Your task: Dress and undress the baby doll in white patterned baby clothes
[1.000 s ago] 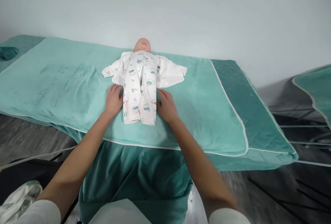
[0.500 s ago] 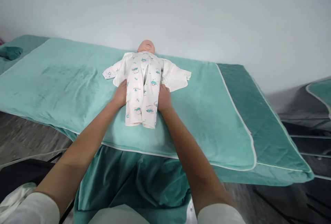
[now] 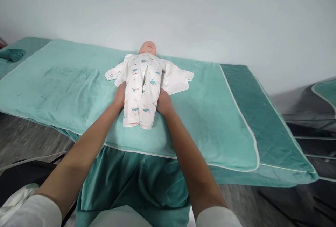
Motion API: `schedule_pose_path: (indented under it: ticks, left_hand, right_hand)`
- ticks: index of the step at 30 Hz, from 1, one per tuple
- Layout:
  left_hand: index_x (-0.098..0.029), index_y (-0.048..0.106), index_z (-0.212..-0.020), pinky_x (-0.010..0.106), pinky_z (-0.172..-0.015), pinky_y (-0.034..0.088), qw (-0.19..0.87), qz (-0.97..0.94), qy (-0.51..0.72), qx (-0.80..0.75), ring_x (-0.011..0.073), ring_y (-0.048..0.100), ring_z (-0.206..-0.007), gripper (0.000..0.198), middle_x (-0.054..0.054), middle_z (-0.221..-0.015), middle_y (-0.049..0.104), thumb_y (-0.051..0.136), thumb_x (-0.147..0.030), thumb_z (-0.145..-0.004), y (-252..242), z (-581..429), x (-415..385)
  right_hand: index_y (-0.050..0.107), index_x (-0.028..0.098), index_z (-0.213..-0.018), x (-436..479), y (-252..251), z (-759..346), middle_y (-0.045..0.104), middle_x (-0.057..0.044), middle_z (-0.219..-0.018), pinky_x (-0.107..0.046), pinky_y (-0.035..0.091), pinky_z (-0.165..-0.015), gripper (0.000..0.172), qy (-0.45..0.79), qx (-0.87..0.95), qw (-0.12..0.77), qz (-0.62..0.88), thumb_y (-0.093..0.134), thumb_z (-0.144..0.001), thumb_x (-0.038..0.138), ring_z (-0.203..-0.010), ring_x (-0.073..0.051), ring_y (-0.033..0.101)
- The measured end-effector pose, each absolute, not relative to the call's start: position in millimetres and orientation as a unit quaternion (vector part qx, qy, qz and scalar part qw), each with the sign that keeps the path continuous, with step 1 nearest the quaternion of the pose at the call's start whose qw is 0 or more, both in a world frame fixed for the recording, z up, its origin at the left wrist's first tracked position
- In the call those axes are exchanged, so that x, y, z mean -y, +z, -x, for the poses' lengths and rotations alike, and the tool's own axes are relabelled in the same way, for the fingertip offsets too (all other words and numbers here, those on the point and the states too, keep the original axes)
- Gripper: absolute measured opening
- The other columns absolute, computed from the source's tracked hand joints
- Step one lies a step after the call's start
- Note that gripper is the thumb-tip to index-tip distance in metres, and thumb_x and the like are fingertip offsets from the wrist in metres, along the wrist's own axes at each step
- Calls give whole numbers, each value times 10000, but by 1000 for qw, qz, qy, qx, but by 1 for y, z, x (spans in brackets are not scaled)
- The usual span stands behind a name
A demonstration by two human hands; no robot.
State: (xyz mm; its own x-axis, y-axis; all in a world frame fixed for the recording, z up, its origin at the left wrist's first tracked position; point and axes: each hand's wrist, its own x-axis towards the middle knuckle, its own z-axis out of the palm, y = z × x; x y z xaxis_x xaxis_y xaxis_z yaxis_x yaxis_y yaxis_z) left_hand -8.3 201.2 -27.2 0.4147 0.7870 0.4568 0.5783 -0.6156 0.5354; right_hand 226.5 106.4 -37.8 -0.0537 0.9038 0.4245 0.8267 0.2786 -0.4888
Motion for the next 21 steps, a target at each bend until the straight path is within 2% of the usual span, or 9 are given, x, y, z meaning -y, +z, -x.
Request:
schedule_pose_path:
  ticks: [5, 7, 10, 15, 18, 21]
  left_hand:
    - [-226, 581, -727, 450, -856, 436, 74, -819, 351, -448, 318, 593, -978, 225, 119, -889, 661, 579, -261, -949, -25, 14, -196]
    - [-226, 559, -697, 451, -847, 420, 46, -816, 342, -464, 322, 577, -984, 236, 128, -882, 655, 570, -175, -927, -23, 15, -193]
    - [-232, 532, -669, 447, -826, 404, 34, -809, 336, -482, 319, 559, -960, 267, 124, -853, 647, 566, -135, -915, -21, 17, -191]
    - [-241, 482, -613, 442, -778, 387, 38, -810, 329, -485, 317, 556, -920, 321, 114, -781, 637, 566, -135, -903, -21, 18, -192]
    - [-238, 474, -582, 432, -776, 392, 49, -797, 342, -496, 302, 573, -893, 317, 97, -723, 635, 577, -113, -854, -22, 18, -193]
    - [-231, 532, -585, 407, -783, 409, 84, -753, 378, -533, 270, 600, -828, 253, 62, -679, 643, 542, -55, -766, -24, 20, -193]
  right_hand:
    - [699, 183, -961, -111, -35, -222, 688, -164, -1056, -470, 497, -858, 160, 6, 710, 271, 650, 575, -892, 257, -1003, -339, 603]
    - [677, 184, -912, -110, -33, -221, 667, -164, -1034, -465, 468, -840, 152, -15, 699, 264, 665, 532, -920, 228, -982, -331, 577]
    - [659, 198, -851, -103, -32, -221, 650, -133, -990, -426, 437, -813, 174, -38, 689, 264, 673, 500, -917, 168, -940, -294, 545]
    - [649, 220, -779, -81, -35, -223, 646, -87, -909, -382, 438, -783, 212, -21, 710, 300, 636, 494, -839, 88, -894, -252, 541]
    - [642, 227, -751, -72, -34, -224, 663, -76, -889, -376, 460, -775, 177, 23, 703, 337, 626, 519, -839, 137, -888, -246, 566]
    - [664, 228, -804, -75, -32, -238, 684, -55, -856, -373, 491, -766, 141, 106, 649, 399, 639, 548, -876, 263, -812, -226, 595]
